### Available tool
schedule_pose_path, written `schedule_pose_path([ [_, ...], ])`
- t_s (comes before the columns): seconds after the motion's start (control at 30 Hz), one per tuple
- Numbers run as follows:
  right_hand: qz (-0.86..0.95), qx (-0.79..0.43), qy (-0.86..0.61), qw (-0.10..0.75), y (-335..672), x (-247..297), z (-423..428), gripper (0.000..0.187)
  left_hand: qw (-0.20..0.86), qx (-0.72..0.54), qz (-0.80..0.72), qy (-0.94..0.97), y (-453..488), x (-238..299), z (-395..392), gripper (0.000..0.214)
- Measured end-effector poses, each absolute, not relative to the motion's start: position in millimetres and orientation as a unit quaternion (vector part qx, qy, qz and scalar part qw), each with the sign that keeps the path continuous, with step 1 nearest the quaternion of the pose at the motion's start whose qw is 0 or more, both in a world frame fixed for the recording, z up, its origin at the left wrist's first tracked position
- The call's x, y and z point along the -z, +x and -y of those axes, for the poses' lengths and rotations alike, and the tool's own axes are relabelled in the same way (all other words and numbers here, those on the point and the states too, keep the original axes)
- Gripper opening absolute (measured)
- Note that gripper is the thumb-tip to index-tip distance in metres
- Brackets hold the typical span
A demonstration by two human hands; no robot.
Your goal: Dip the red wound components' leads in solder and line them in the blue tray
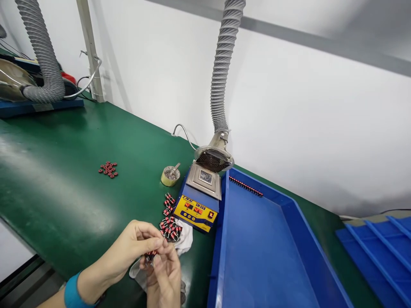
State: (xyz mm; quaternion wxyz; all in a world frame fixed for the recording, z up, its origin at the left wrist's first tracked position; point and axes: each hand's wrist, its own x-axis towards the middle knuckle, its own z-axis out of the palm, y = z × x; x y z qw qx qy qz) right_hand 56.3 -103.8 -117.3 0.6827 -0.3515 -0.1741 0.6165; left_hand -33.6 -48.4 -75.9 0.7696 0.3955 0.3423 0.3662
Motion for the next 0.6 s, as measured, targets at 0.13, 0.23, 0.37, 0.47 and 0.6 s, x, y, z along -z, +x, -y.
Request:
schedule_pose_path([
  [0.13, 0.201, -0.616, -0.342, 0.681, 58, 118, 106, 0.017, 0.756, -0.346, -0.351, 0.432, -39, 68, 43, 0.031],
  [0.23, 0.201, -0.625, -0.331, 0.678, 60, 116, 108, 0.017, 0.716, -0.358, -0.364, 0.477, -50, 67, 41, 0.038],
  [0.37, 0.194, -0.631, -0.33, 0.675, 61, 112, 109, 0.017, 0.681, -0.38, -0.38, 0.498, -58, 73, 43, 0.029],
  [0.47, 0.191, -0.632, -0.324, 0.677, 60, 109, 110, 0.018, 0.696, -0.39, -0.374, 0.472, -59, 74, 43, 0.026],
  [0.6, 0.181, -0.635, -0.323, 0.678, 59, 107, 110, 0.019, 0.682, -0.398, -0.379, 0.481, -58, 71, 44, 0.027],
])
